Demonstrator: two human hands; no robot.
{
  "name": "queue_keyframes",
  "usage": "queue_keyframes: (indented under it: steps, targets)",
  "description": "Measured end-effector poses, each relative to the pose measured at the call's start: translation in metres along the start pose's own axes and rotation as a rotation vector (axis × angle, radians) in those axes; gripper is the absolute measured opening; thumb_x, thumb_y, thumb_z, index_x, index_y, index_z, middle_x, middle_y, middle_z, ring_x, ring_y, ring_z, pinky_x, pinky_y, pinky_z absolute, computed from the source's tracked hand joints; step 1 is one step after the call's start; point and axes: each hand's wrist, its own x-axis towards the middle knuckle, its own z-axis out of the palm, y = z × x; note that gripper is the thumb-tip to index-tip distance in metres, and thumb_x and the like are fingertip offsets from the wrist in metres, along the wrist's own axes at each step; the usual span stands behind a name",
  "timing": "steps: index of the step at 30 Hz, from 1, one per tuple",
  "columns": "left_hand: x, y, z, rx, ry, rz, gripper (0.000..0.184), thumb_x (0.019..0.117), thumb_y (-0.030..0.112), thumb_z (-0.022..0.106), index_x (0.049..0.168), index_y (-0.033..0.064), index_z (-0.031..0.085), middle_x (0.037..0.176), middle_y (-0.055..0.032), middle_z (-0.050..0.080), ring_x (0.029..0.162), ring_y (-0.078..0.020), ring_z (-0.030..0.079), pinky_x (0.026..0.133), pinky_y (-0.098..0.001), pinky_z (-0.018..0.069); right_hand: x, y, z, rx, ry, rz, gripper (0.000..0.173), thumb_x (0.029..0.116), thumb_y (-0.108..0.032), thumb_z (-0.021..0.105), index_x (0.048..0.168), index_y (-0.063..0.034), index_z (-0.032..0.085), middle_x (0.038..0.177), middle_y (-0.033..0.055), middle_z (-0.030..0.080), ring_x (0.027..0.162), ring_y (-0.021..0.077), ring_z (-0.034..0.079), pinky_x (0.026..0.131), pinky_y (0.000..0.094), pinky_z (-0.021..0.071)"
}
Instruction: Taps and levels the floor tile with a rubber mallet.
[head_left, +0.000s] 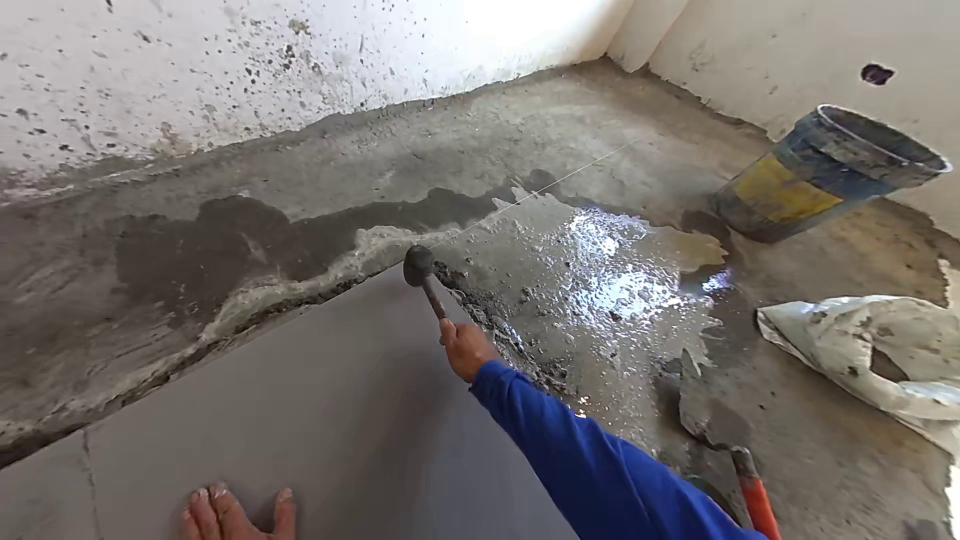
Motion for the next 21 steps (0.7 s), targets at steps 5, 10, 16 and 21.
queue_keyframes:
  steps: [5,10,16,21]
  targets:
    - [0.000,0.001,0.002,-0.023,0.027,0.010,0.101,0.0901,0.073,0.044,0.158,-0.0019,0.035,0.166,-0.0237,0.030,0.156,-0.0412,0.025,0.122,-0.0698,0.0109,0.009,-0.006,-0.001,0.055,0.042,0.014,0.074,0.1093,-0.057,0.019,0.105,-0.0031,0.069,0.077,0.0178,0.063,0.066,0.0323,0.063,0.060,0.0525,0.0519]
    - [0.000,0.004,-0.002,-0.059,0.026,0.020,0.101,0.0900,0.073,0.043,0.157,-0.0023,0.036,0.165,-0.0239,0.031,0.155,-0.0424,0.026,0.120,-0.0731,0.0119,0.008,0.000,0.000,0.065,0.077,0.003,0.072,0.1101,-0.055,0.020,0.102,-0.0025,0.068,0.072,0.0165,0.060,0.061,0.0315,0.060,0.058,0.0511,0.0503]
    - [-0.003,0.005,-0.005,-0.070,0.056,0.022,0.103,0.0892,0.076,0.036,0.157,-0.0019,0.037,0.165,-0.0232,0.033,0.155,-0.0424,0.027,0.120,-0.0732,0.0120,-0.009,0.022,0.004,0.068,0.064,0.052,0.068,0.1111,-0.053,0.022,0.111,-0.0042,0.069,0.074,0.0140,0.060,0.060,0.0272,0.057,0.059,0.0469,0.0507]
    - [-0.002,0.008,-0.009,-0.065,0.042,0.016,0.103,0.0896,0.076,0.036,0.157,-0.0013,0.037,0.165,-0.0231,0.032,0.155,-0.0410,0.026,0.121,-0.0718,0.0121,-0.032,0.044,0.007,0.073,0.085,-0.001,0.064,0.1118,-0.046,0.023,0.113,-0.0037,0.070,0.073,0.0123,0.061,0.063,0.0276,0.060,0.065,0.0486,0.0528]
